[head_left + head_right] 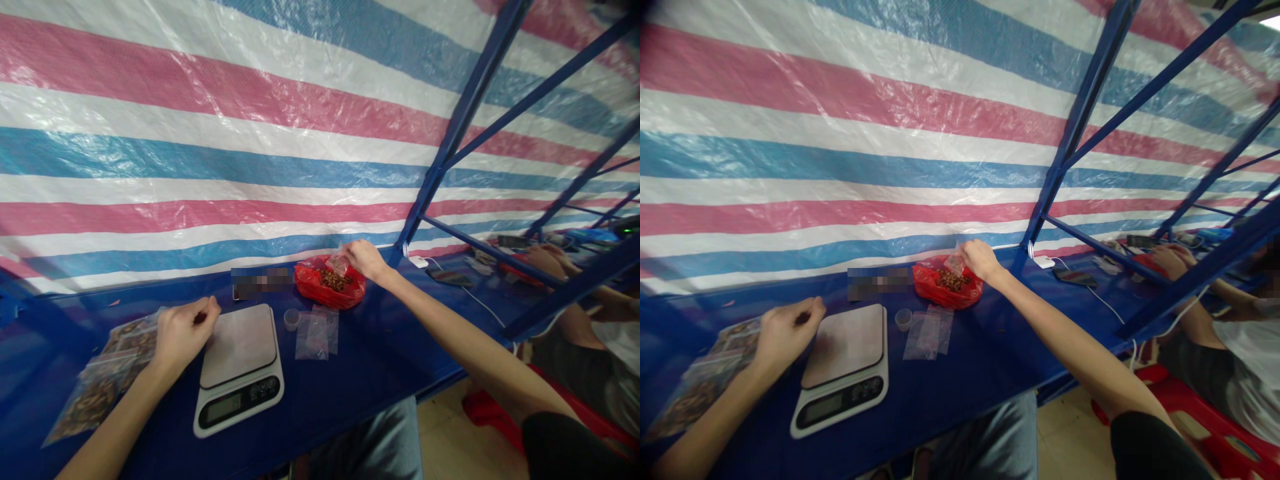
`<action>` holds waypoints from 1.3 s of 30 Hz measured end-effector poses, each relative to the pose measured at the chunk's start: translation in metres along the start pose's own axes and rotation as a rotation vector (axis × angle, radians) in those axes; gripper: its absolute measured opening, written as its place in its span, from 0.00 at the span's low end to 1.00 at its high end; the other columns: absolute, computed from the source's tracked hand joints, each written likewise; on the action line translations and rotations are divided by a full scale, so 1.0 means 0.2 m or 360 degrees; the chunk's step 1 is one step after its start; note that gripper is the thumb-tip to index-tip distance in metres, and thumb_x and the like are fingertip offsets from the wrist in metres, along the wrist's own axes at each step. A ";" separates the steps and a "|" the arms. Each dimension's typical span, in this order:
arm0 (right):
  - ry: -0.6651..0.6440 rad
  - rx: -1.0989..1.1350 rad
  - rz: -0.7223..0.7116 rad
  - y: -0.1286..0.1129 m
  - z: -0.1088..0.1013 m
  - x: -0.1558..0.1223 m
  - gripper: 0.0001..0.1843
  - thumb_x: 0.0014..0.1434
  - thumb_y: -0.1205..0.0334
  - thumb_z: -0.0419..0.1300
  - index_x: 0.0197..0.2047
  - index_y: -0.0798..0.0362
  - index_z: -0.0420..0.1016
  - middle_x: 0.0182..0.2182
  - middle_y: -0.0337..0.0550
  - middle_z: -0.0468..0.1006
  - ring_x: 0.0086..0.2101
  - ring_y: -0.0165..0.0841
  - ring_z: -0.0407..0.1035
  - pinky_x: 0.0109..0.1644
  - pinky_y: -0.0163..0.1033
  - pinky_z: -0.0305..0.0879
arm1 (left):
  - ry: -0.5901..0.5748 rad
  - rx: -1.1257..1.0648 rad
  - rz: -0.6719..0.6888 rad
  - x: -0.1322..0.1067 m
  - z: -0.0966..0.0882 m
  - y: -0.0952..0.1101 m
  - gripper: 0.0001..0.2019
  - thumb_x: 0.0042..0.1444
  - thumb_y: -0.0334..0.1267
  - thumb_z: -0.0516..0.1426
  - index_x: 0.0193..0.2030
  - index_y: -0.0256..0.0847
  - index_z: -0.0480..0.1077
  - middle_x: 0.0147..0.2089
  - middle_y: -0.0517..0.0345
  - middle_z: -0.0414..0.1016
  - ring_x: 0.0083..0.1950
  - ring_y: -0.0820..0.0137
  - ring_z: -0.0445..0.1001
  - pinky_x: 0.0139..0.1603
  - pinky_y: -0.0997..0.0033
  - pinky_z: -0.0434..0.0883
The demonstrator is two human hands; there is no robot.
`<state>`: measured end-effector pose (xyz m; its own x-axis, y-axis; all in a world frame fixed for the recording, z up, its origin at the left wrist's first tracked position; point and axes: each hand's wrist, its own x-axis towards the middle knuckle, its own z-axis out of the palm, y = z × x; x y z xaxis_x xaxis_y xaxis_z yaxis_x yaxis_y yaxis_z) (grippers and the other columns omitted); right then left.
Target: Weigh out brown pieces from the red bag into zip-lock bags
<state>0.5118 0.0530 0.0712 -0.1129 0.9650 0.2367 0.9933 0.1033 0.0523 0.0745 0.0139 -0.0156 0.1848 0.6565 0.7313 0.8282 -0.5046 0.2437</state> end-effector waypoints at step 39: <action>0.0487 0.0085 -0.0113 -0.18 0.01 -0.45 0.24 0.75 0.63 0.43 0.62 0.55 0.76 0.40 0.54 0.86 0.40 0.42 0.80 0.45 0.41 0.69 | -0.0042 0.0050 -0.0006 0.01 -0.02 0.05 0.25 0.66 0.45 0.51 0.17 0.40 0.63 0.17 0.61 0.65 0.20 0.74 0.65 0.29 0.69 0.55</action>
<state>0.4866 -0.0365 0.0465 -0.1767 0.8386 0.5153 0.9817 0.1882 0.0302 0.0819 0.0072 -0.0097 0.1951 0.6732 0.7133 0.8452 -0.4843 0.2259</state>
